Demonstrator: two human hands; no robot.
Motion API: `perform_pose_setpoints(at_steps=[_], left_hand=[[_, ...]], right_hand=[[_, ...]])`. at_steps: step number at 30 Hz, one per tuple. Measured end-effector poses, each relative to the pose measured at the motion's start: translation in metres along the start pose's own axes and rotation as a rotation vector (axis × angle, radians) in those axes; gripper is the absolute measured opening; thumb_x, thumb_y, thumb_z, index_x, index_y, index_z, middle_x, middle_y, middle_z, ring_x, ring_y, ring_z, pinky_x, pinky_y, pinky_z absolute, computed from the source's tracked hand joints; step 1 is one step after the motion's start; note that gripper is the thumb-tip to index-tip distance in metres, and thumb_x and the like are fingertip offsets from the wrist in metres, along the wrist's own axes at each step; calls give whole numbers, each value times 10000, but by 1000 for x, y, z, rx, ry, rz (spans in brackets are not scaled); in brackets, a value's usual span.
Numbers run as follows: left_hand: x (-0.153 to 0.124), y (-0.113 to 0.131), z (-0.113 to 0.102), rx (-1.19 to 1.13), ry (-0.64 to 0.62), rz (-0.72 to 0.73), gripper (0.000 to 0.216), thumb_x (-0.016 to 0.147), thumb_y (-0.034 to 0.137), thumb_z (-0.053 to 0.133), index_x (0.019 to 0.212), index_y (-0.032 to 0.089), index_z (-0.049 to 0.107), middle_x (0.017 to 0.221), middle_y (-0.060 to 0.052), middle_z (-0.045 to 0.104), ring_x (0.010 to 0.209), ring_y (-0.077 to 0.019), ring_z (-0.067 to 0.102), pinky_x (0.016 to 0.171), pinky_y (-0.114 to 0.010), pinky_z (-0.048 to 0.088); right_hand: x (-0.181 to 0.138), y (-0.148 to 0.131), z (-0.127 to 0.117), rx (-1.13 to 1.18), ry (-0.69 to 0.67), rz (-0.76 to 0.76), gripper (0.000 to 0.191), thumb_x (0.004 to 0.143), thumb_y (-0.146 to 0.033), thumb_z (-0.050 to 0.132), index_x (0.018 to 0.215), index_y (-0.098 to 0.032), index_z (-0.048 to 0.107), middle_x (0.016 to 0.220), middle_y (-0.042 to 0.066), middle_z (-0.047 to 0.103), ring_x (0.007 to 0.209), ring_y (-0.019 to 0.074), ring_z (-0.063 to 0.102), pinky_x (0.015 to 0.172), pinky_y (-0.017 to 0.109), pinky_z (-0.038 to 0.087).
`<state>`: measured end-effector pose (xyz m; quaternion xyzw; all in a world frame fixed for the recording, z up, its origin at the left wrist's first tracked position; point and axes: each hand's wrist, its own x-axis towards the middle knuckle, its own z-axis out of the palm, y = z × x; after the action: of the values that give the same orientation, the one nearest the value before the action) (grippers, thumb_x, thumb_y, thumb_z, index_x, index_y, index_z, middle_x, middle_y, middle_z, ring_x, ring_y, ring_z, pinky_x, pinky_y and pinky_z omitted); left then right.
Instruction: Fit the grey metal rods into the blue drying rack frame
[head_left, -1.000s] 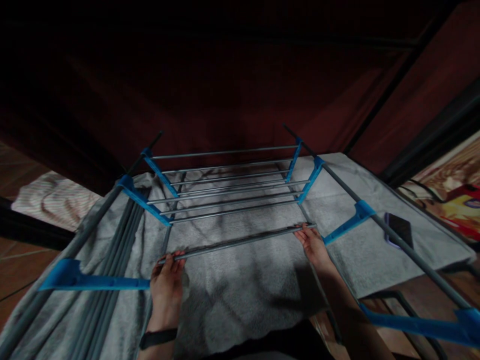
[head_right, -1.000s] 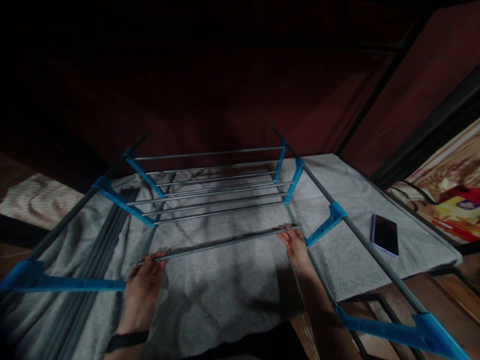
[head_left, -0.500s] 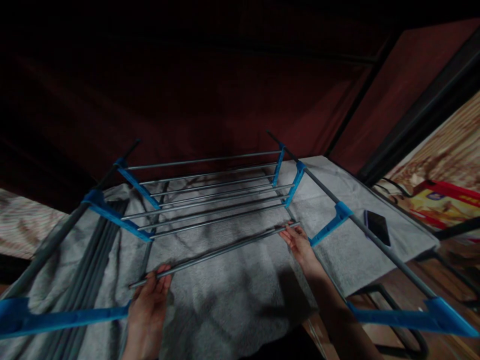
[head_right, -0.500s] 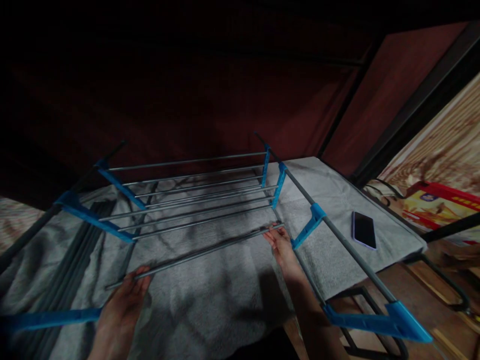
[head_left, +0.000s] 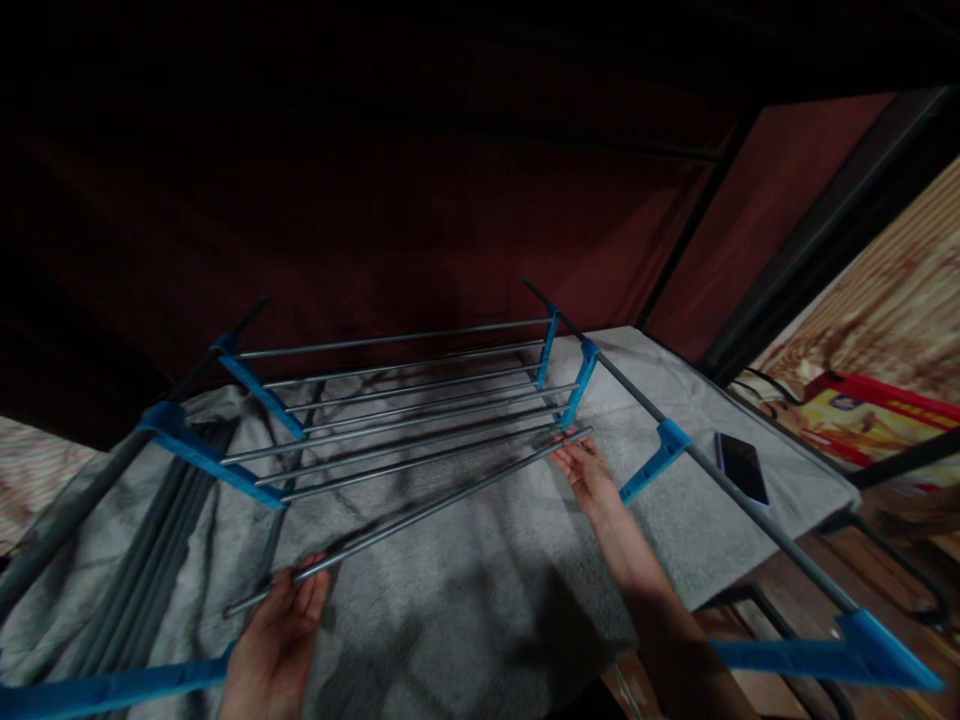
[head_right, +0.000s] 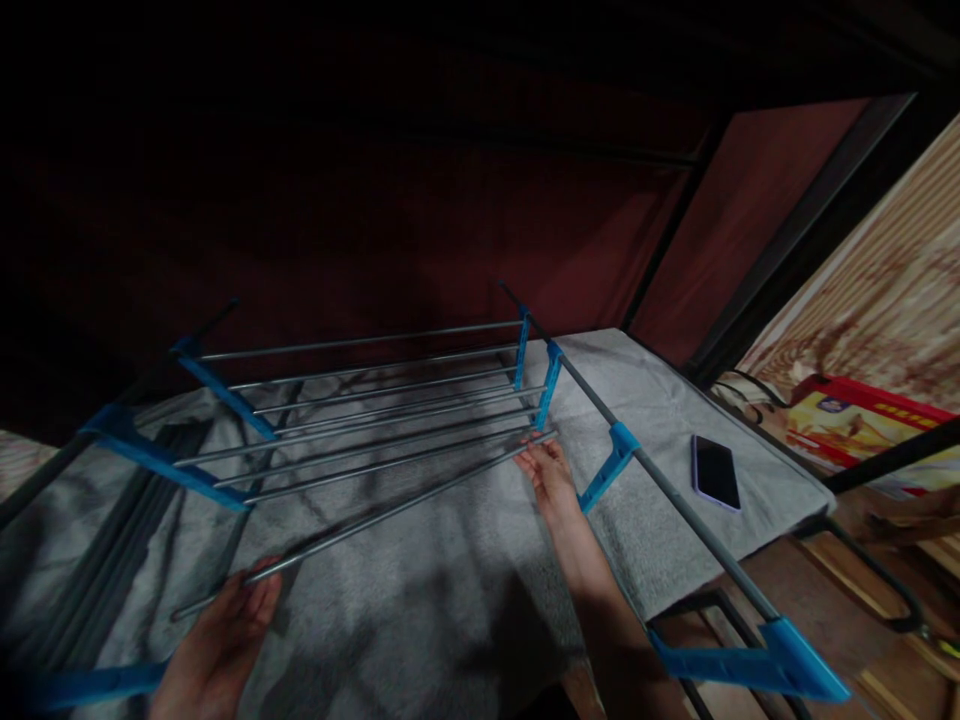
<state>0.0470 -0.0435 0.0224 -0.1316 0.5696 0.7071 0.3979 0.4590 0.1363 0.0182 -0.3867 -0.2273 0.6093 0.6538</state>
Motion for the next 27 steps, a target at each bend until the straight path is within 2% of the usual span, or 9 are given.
perform_pose_setpoints(at_steps=[5, 9, 19, 27], left_hand=[[0, 3, 1, 9, -8, 1, 189, 912, 77, 759, 867, 225, 650, 908, -24, 781, 790, -155, 778, 745, -231, 690], [-3, 5, 1, -55, 11, -57, 169, 901, 76, 732, 908, 231, 662, 906, -22, 788, 801, -162, 784, 721, -239, 704], [-13, 11, 8, -84, 24, -113, 147, 956, 95, 692, 885, 221, 671, 844, -2, 725, 742, -140, 726, 710, -235, 699], [-21, 10, 16, -46, -16, -80, 156, 989, 109, 657, 886, 225, 666, 863, -10, 713, 724, -139, 720, 689, -220, 689]], right_hand=[[8, -6, 17, -32, 16, -45, 496, 658, -391, 1139, 827, -288, 685, 775, -78, 756, 712, 127, 757, 754, 273, 715], [16, -9, 27, 0, 11, -64, 468, 643, -327, 1133, 859, -288, 720, 844, -56, 805, 758, 143, 792, 760, 275, 725], [34, -29, 59, 0, -36, -82, 351, 753, -200, 1051, 946, -282, 769, 927, -28, 860, 813, 149, 826, 786, 259, 728], [45, -48, 80, 11, -69, -96, 290, 793, -159, 998, 943, -262, 772, 937, -5, 852, 855, 150, 831, 841, 248, 708]])
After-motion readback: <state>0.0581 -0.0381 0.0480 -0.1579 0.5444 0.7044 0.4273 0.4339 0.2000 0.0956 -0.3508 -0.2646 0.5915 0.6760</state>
